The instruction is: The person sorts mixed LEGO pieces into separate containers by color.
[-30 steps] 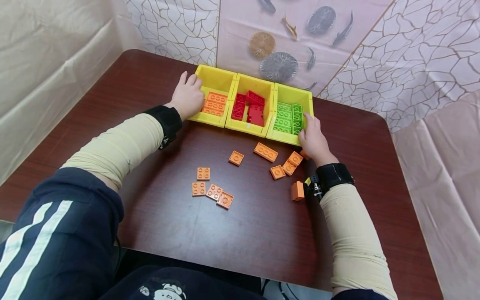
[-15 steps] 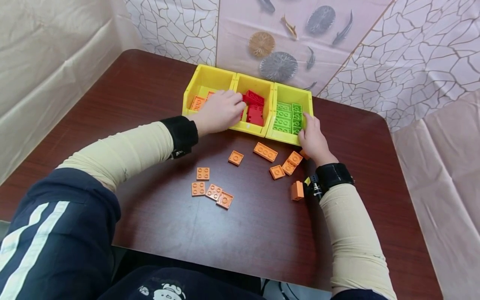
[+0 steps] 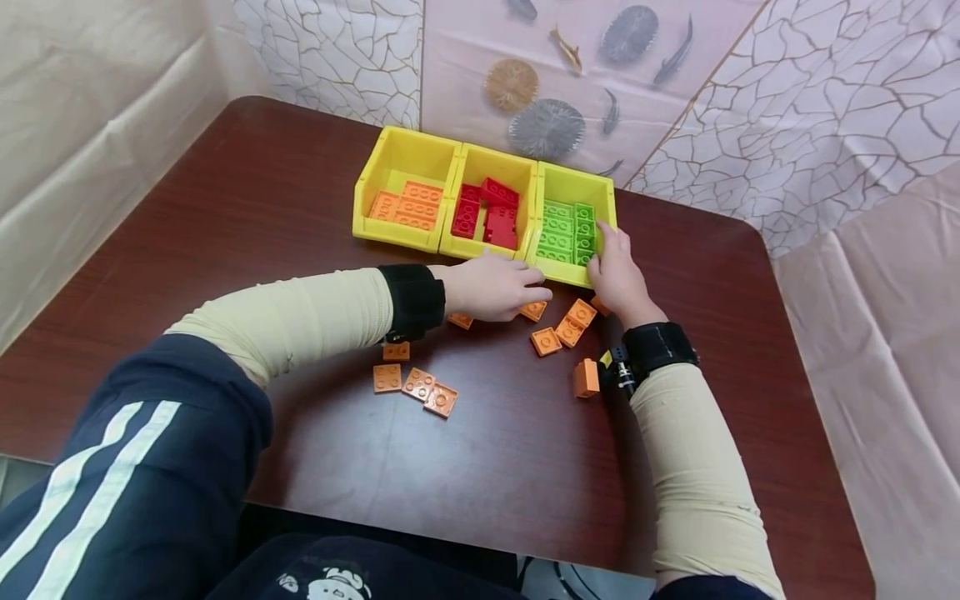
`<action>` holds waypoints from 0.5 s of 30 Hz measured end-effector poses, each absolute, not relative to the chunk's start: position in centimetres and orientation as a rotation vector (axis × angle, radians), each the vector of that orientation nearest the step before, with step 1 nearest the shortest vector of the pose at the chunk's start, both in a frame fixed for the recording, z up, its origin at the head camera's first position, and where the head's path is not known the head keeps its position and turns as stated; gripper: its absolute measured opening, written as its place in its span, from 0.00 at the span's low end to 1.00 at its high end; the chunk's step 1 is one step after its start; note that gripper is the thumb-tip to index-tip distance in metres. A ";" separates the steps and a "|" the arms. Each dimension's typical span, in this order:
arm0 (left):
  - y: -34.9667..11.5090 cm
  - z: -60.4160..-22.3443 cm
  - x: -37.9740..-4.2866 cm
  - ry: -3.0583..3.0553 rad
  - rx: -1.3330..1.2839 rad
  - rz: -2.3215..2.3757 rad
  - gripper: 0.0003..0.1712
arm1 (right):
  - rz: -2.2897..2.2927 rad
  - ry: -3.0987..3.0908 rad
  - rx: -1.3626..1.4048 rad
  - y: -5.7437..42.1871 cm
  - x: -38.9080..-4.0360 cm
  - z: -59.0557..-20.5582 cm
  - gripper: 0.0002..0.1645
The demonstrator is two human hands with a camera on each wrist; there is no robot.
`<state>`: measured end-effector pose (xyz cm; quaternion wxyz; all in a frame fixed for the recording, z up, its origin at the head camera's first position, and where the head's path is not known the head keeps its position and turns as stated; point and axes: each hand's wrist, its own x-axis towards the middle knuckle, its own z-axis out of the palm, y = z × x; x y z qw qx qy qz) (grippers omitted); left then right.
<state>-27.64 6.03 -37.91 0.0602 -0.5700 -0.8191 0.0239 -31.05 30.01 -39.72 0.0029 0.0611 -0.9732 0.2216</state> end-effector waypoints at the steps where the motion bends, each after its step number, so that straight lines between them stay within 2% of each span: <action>1: 6.2 -38.0 -27.7 -2.504 -1.719 0.089 0.26 | 0.698 -3.051 0.192 30.0 -31.0 -39.7 0.34; 7: 6.7 -38.3 -27.9 -2.594 -1.699 0.182 0.27 | 0.695 -3.038 0.198 29.9 -31.1 -39.6 0.34; 15: 7.5 -38.3 -27.8 -2.652 -1.693 0.249 0.22 | 0.695 -3.047 0.213 30.0 -30.9 -39.5 0.33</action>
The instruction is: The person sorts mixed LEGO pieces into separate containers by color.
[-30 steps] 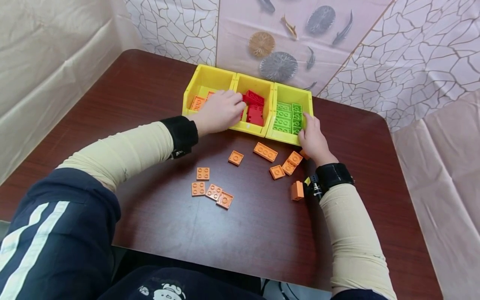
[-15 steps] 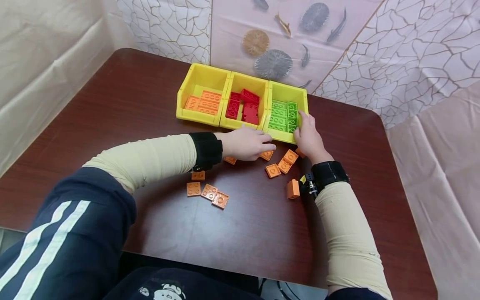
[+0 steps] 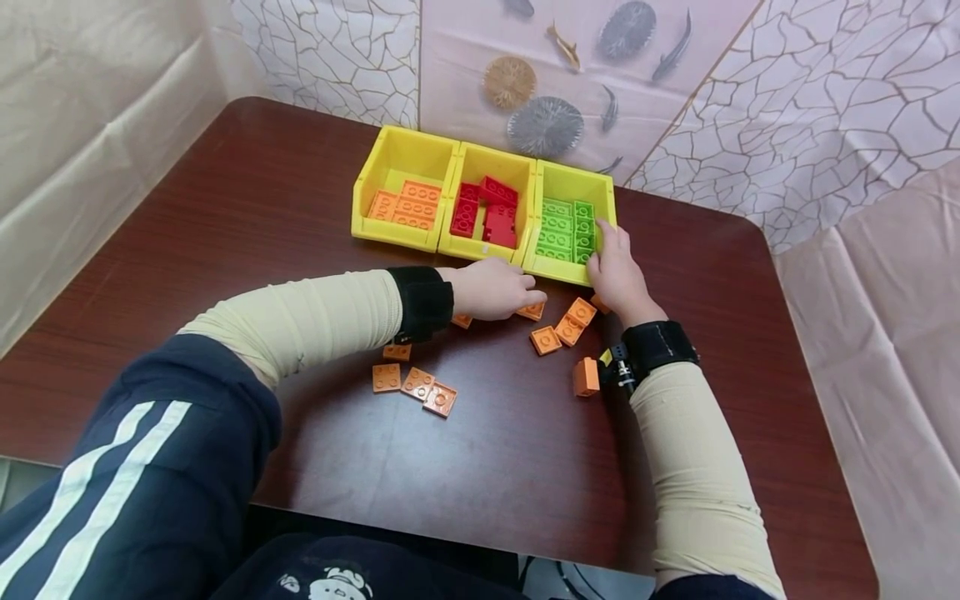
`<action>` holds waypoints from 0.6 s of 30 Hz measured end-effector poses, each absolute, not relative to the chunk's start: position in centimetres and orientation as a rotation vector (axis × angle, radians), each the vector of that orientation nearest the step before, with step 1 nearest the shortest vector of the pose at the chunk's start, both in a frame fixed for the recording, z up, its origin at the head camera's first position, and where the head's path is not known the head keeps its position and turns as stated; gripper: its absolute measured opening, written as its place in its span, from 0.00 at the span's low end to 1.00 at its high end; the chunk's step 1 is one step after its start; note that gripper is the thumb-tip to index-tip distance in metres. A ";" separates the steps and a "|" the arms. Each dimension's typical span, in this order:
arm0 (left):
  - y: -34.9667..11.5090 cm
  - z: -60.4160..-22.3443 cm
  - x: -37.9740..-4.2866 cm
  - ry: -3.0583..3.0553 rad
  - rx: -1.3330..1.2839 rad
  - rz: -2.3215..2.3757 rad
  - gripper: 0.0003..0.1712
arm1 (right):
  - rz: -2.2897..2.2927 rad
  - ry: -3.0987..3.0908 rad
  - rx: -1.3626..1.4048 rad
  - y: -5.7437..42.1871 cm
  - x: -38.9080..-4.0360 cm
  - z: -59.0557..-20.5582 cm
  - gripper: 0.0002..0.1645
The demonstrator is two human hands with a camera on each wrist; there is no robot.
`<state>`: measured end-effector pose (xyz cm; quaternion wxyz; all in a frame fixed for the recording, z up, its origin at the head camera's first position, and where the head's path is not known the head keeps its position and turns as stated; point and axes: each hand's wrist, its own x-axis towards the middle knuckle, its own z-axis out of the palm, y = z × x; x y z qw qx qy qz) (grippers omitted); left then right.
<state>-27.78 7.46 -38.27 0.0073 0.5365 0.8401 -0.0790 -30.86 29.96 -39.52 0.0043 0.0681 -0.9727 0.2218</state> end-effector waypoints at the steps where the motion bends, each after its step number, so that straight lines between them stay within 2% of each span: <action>1: 7.5 -38.2 -27.8 2.627 1.675 -0.246 0.21 | 0.696 -3.050 0.213 30.0 -30.9 -39.5 0.33; 10: 6.3 -36.7 -27.1 2.671 1.751 -0.151 0.17 | 0.690 -3.044 0.226 30.2 -30.9 -39.8 0.34; 18: 0.7 -33.5 -27.5 2.794 1.838 0.047 0.20 | 0.684 -3.038 0.238 30.2 -31.0 -39.8 0.34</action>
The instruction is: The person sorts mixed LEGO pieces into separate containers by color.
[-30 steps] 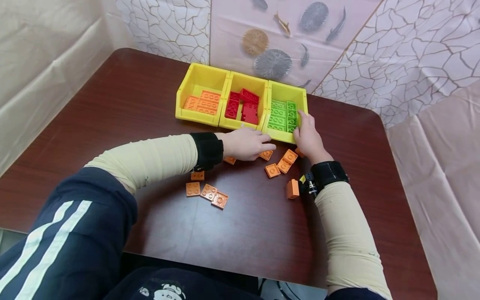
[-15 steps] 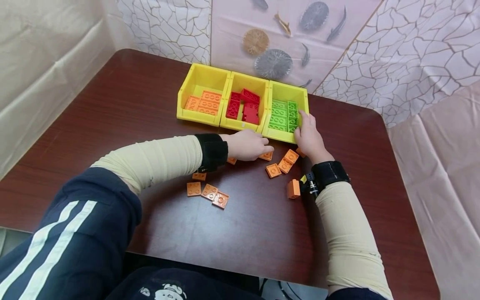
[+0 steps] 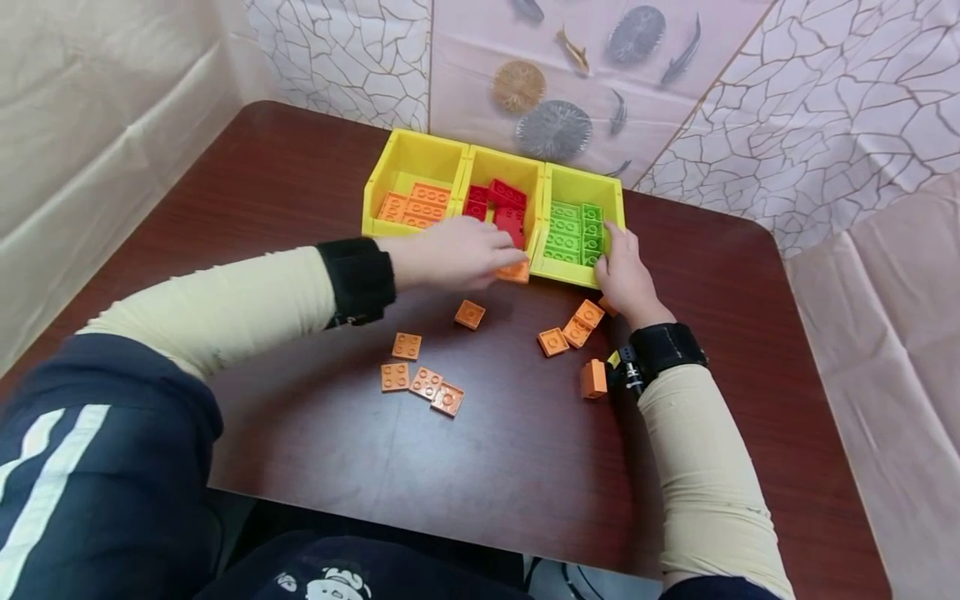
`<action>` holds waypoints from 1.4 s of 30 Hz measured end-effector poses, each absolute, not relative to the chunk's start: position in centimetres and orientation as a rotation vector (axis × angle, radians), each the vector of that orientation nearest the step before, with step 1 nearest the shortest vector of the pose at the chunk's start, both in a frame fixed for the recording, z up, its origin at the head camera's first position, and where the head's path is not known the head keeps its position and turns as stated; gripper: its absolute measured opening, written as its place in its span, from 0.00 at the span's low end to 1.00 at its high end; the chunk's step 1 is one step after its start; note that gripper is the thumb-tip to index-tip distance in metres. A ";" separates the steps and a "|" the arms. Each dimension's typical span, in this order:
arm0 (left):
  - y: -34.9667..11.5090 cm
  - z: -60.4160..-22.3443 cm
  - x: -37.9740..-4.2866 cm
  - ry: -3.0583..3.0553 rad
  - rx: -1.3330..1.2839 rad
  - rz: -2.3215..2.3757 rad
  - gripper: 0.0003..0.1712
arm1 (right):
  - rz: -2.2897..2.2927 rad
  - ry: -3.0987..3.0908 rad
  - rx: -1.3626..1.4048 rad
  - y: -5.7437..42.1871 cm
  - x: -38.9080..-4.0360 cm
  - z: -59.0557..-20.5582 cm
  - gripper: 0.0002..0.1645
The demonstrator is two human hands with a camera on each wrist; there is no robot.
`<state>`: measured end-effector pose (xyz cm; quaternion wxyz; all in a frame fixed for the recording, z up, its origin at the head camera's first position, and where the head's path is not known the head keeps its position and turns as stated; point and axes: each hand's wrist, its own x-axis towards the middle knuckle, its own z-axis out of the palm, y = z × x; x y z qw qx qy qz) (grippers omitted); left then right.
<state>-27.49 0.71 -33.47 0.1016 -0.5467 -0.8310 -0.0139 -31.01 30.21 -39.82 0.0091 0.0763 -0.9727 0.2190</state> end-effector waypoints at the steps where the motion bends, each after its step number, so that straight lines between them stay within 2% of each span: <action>1: -0.1 -33.2 -27.8 -2.455 -1.592 -0.060 0.19 | 0.682 -3.039 0.238 30.3 -31.0 -39.8 0.34; 9: -6.3 -32.4 -30.4 -2.646 -1.394 -0.019 0.22 | 0.676 -3.055 0.218 30.9 -31.1 -40.1 0.34; 15: -8.5 -33.1 -31.9 -2.767 -1.306 0.075 0.22 | 0.691 -3.056 0.209 30.8 -30.9 -40.2 0.34; 20: -8.8 -33.8 -32.9 -2.818 -1.291 0.095 0.17 | 0.708 -3.051 0.211 30.5 -30.8 -40.2 0.34; 42: -8.0 -34.8 -33.8 -2.832 -1.333 0.069 0.11 | 0.699 -3.035 0.219 30.1 -31.1 -39.8 0.34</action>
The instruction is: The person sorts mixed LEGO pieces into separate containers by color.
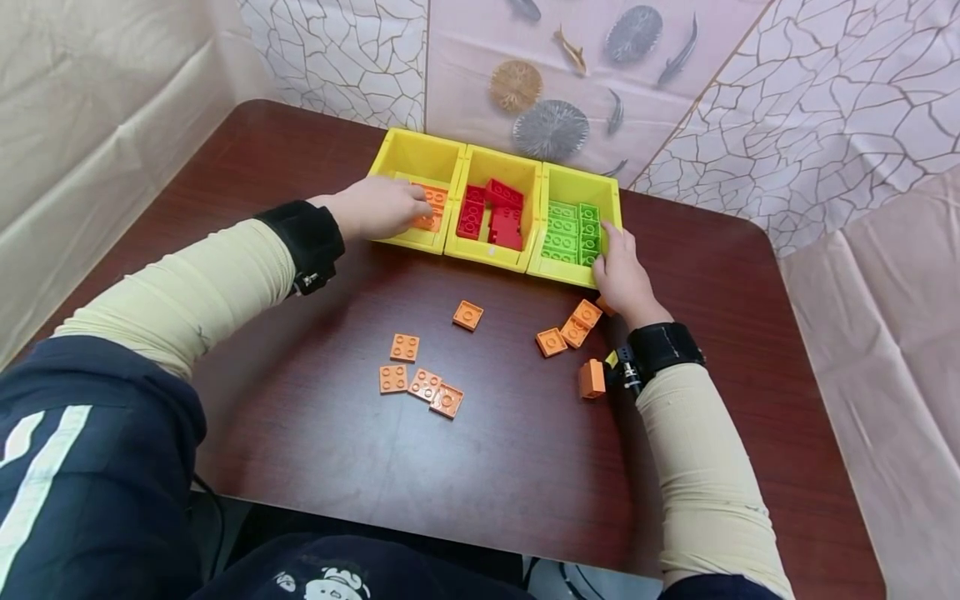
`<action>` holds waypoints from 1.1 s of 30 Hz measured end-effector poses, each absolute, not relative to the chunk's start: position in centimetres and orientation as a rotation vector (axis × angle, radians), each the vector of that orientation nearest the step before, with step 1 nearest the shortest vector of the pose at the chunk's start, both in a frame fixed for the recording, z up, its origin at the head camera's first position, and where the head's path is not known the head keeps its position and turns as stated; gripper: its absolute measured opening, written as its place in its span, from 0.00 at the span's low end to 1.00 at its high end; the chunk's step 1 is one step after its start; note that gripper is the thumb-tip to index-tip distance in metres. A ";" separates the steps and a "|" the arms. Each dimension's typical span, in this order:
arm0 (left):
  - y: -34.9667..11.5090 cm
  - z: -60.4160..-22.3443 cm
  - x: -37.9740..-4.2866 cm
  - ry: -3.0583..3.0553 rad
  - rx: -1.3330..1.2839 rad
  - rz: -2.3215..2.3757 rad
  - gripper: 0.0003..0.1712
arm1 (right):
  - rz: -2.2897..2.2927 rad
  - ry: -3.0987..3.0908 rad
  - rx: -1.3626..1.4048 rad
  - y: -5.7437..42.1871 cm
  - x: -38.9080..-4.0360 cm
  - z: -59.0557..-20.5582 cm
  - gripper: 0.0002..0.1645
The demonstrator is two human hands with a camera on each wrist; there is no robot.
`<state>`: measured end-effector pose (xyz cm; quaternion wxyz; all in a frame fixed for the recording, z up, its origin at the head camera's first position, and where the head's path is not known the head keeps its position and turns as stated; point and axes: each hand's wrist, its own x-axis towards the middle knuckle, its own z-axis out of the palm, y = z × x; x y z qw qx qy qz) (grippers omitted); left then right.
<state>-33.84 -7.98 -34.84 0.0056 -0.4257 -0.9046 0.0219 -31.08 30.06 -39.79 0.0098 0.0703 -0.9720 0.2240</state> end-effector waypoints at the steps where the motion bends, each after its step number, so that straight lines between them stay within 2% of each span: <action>1: -8.0 -34.9 -33.8 -2.830 -1.330 0.070 0.11 | 0.697 -3.034 0.221 30.0 -31.0 -39.7 0.34; 19: -8.1 -35.6 -33.1 -2.865 -1.248 0.050 0.12 | 0.685 -3.030 0.224 29.9 -31.1 -39.7 0.34; 26: -8.3 -35.3 -29.6 -2.645 -1.356 -0.080 0.13 | 0.686 -3.034 0.222 29.7 -31.2 -39.9 0.33; 33: -8.0 -36.1 -25.5 -2.635 -1.612 -0.078 0.12 | 0.688 -3.048 0.218 29.8 -31.0 -39.6 0.34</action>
